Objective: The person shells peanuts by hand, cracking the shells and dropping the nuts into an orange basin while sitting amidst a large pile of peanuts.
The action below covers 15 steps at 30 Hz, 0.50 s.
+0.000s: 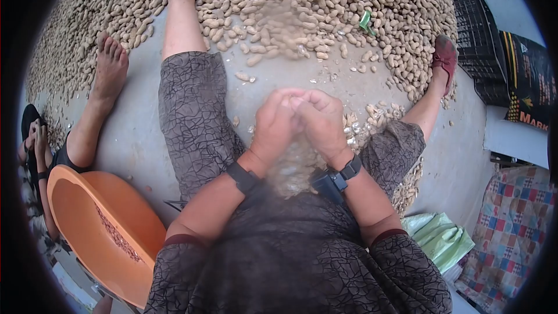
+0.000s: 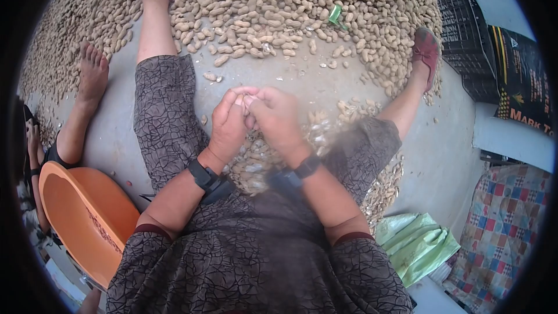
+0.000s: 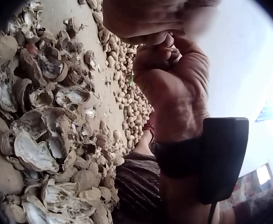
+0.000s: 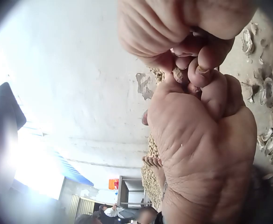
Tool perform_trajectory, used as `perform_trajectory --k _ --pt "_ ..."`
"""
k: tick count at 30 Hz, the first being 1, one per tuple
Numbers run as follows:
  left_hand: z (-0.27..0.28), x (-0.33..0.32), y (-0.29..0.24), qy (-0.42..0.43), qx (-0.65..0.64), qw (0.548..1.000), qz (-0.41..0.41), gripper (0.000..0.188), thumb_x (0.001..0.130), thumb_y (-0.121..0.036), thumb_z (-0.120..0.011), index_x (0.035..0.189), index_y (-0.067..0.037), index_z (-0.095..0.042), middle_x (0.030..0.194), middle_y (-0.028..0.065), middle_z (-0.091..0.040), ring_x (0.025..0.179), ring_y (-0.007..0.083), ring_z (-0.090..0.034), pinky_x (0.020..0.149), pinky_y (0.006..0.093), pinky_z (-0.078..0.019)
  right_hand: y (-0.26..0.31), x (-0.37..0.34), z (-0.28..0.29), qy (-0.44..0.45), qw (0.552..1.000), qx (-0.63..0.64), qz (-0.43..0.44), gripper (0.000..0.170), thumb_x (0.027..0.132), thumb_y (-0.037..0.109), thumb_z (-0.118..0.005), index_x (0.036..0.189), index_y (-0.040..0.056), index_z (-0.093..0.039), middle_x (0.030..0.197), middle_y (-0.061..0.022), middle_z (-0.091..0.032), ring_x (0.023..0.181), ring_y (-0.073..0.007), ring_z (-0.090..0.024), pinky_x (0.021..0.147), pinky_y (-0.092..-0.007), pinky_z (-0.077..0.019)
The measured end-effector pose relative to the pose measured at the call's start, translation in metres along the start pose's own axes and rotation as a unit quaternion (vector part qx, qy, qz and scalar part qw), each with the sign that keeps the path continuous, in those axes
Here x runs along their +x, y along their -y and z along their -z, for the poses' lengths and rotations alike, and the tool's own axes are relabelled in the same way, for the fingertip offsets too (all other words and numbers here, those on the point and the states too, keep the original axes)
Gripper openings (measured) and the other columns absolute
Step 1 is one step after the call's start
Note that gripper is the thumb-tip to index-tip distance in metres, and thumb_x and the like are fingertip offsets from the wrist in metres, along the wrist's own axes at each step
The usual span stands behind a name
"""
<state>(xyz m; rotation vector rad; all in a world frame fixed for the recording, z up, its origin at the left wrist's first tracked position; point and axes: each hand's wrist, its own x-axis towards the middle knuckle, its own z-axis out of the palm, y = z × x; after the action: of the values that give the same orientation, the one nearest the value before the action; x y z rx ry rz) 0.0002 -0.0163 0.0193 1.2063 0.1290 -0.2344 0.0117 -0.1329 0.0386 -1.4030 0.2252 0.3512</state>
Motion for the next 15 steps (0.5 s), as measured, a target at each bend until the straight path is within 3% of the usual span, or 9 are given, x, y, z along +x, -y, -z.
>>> perform_trajectory --k 2,4,5,7,11,13,14,15 --pt "0.003 0.000 0.004 0.006 -0.010 1.000 0.022 0.023 0.093 -0.015 -0.041 0.106 -0.003 -0.056 0.086 0.0020 -0.054 0.074 0.0072 -0.051 0.062 0.0231 -0.0470 0.001 -0.001 -0.001 -0.003 1.000 -0.010 0.003 0.013 0.087 0.010 -0.057 0.084 -0.0006 -0.062 0.070 -0.0010 -0.061 0.059 -0.0050 -0.054 0.054 -0.0189 -0.0428" --pt "0.005 0.002 0.008 -0.009 0.165 0.982 -0.091 0.022 0.093 -0.016 -0.042 0.104 -0.003 -0.057 0.083 0.0003 -0.051 0.075 0.0072 -0.049 0.062 0.0227 -0.0456 0.002 -0.003 -0.003 -0.006 1.000 -0.019 0.005 0.013 0.088 0.010 -0.056 0.084 -0.0005 -0.062 0.071 -0.0012 -0.061 0.060 -0.0052 -0.055 0.055 -0.0187 -0.0434" --pt "0.007 0.002 0.009 -0.009 0.165 0.982 -0.091 0.022 0.093 -0.016 -0.042 0.104 -0.003 -0.057 0.083 0.0003 -0.051 0.075 0.0072 -0.049 0.062 0.0227 -0.0456 0.002 -0.005 -0.004 -0.007 0.999 -0.019 0.025 0.012 0.088 0.009 -0.055 0.084 -0.0007 -0.062 0.072 -0.0016 -0.062 0.061 -0.0056 -0.056 0.057 -0.0188 -0.0443" --pt "0.007 0.003 0.003 -0.011 -0.059 0.996 0.070 0.021 0.093 -0.015 -0.044 0.103 -0.001 -0.056 0.082 0.0008 -0.050 0.077 0.0076 -0.049 0.064 0.0226 -0.0446 0.003 -0.007 -0.007 -0.008 0.999 -0.019 0.045 0.012 0.089 0.008 -0.055 0.085 -0.0008 -0.061 0.073 -0.0020 -0.062 0.062 -0.0060 -0.057 0.058 -0.0188 -0.0451" --pt "0.011 0.011 0.004 0.017 -0.006 0.999 0.049 0.021 0.093 -0.016 -0.045 0.101 -0.001 -0.057 0.082 0.0013 -0.051 0.076 0.0070 -0.048 0.065 0.0223 -0.0437 0.001 -0.009 -0.007 -0.018 0.996 -0.021 0.088 0.007 0.087 0.006 -0.056 0.086 -0.0004 -0.060 0.077 -0.0023 -0.064 0.065 -0.0067 -0.058 0.059 -0.0202 -0.0468" --pt "0.021 0.021 0.012 0.090 0.217 0.965 -0.112 0.027 0.095 -0.018 -0.038 0.104 0.000 -0.056 0.077 -0.0006 -0.053 0.060 0.0037 -0.044 0.051 0.0183 -0.0369 -0.002 -0.009 -0.004 -0.017 0.994 -0.038 0.105 0.006 0.087 0.005 -0.057 0.087 0.0000 -0.060 0.078 -0.0022 -0.065 0.066 -0.0063 -0.058 0.059 -0.0206 -0.0471" --pt "0.024 0.022 0.017 0.089 0.217 0.966 -0.112 0.027 0.095 -0.018 -0.038 0.104 0.000 -0.056 0.077 -0.0006 -0.053 0.060 0.0037 -0.044 0.051 0.0183 -0.0369 -0.003 -0.009 -0.001 -0.008 0.976 -0.147 0.158 0.005 0.083 0.006 -0.061 0.085 0.0012 -0.060 0.075 -0.0026 -0.064 0.064 -0.0085 -0.058 0.056 -0.0224 -0.0466" --pt "0.024 0.023 0.014 0.088 0.082 0.993 -0.009 0.023 0.094 -0.017 -0.042 0.099 -0.001 -0.058 0.081 0.0000 -0.054 0.065 0.0053 -0.046 0.058 0.0207 -0.0401 -0.002 -0.009 0.001 0.003 0.945 -0.253 0.209 0.007 0.080 0.006 -0.065 0.084 0.0023 -0.061 0.071 -0.0031 -0.063 0.061 -0.0107 -0.059 0.054 -0.0242 -0.0461"
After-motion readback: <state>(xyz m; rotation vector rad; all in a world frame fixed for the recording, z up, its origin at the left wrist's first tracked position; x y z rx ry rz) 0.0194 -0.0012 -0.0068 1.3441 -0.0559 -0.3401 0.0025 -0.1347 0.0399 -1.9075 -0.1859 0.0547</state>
